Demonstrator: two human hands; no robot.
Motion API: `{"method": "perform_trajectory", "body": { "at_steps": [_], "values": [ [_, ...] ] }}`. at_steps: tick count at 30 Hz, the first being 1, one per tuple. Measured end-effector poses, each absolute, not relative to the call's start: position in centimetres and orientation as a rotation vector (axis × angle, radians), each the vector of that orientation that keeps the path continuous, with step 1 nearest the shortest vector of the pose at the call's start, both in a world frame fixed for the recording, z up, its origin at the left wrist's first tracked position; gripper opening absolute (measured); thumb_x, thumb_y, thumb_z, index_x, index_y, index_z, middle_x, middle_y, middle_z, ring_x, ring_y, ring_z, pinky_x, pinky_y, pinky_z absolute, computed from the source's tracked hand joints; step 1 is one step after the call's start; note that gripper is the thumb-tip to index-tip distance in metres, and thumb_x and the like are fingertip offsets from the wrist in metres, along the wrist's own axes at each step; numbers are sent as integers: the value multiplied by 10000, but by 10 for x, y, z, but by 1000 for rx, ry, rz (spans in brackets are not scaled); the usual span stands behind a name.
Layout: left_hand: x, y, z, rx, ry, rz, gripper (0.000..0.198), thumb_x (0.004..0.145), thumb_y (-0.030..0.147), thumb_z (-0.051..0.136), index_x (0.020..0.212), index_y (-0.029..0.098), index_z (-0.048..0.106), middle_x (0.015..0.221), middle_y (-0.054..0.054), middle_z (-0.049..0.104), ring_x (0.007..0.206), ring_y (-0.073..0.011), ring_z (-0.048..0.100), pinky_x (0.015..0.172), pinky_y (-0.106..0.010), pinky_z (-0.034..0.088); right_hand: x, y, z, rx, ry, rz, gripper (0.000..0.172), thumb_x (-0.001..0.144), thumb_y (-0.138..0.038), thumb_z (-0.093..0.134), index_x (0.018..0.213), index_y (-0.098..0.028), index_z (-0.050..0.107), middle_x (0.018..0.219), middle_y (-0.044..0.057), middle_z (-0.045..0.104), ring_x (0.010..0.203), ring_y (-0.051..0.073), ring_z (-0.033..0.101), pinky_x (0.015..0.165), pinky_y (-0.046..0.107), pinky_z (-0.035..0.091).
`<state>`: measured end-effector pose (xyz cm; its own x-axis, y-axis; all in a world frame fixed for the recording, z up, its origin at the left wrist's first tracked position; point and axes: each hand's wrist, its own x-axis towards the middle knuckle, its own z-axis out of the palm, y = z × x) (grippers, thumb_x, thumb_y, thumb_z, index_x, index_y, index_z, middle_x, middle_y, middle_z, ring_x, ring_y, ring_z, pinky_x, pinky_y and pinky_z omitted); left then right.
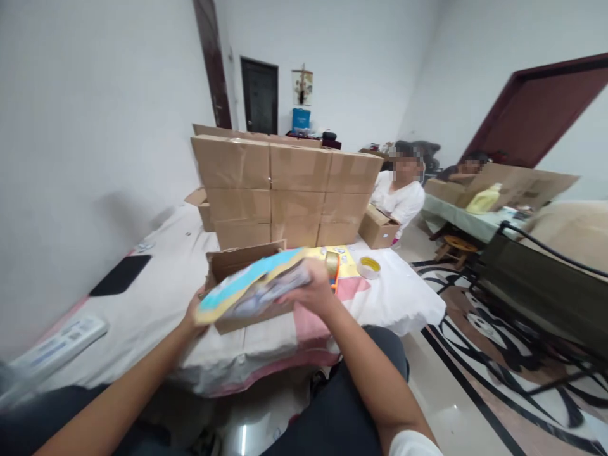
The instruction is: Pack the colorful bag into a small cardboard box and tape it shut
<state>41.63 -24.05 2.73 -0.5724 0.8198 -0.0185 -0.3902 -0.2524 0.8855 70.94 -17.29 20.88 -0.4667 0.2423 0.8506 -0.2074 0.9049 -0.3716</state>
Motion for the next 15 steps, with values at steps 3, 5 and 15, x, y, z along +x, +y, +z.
{"method": "perform_trajectory", "body": {
  "at_steps": [3, 5, 15],
  "values": [
    [417, -238, 26, 612, 1143, 1912, 492, 594, 444, 848, 982, 168, 723, 915, -44, 770, 826, -227, 689, 808, -334, 523, 691, -162, 239, -230, -1832, 456, 413, 789, -593, 753, 804, -185, 692, 697, 2, 697, 617, 166, 640, 609, 275, 508],
    [418, -238, 26, 643, 1118, 1903, 513, 617, 449, 824, 1028, 159, 719, 987, -63, 771, 876, -235, 688, 844, -342, 514, 666, -157, 250, -342, -2059, 372, 425, 813, -592, 730, 894, -175, 701, 757, 14, 713, 673, 172, 656, 652, 264, 492],
    [417, -243, 27, 804, 1091, 1848, 374, 678, 413, 738, 954, 161, 725, 974, -62, 757, 925, -237, 666, 859, -321, 474, 592, -130, 233, -689, -3319, 61, 376, 863, -484, 692, 1107, -203, 743, 1115, 127, 765, 971, 275, 709, 728, 272, 437]
  ]
}}
